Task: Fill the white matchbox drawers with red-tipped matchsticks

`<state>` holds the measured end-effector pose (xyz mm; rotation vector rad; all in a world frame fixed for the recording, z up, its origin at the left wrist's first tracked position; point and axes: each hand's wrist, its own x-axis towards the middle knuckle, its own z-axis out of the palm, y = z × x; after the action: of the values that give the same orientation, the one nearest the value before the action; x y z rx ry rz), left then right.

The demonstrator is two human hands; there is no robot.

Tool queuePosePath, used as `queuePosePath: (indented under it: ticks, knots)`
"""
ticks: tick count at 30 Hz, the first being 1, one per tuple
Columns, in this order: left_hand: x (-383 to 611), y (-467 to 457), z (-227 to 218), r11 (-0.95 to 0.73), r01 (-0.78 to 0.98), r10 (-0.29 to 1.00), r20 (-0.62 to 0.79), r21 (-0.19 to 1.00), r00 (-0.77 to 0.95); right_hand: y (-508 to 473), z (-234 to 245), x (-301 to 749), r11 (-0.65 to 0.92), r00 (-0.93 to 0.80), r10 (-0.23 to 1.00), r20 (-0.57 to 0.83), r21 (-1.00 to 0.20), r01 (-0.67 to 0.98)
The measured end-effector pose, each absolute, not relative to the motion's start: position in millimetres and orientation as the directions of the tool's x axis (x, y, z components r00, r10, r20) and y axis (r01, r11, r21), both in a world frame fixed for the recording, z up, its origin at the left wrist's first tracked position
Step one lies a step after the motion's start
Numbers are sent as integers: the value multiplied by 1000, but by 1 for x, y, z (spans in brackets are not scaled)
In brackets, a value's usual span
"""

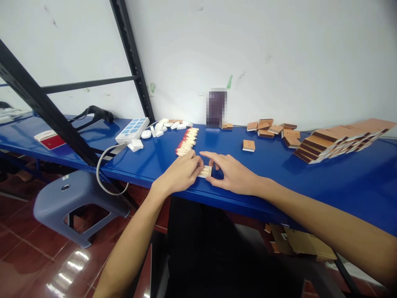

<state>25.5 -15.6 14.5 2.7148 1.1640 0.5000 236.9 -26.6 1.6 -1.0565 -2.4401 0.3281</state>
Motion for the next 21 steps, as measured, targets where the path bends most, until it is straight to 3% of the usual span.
queuePosePath:
  ticks: [4, 10, 14, 21]
  knots:
    - [25, -17, 19, -675, 693, 737, 268, 254, 620, -26, 2, 238, 680, -604, 733, 314, -382, 626]
    - [4, -3, 25, -553, 658, 832, 306, 511, 462, -25, 1, 239, 695, -619, 719, 315, -327, 640]
    - [-20, 13, 21, -474, 769, 872, 352, 428, 341, -25, 1, 239, 723, -653, 691, 310, -303, 622]
    - [-34, 28, 9, -501, 805, 852, 347, 320, 392, -25, 1, 240, 729, -668, 684, 293, -301, 615]
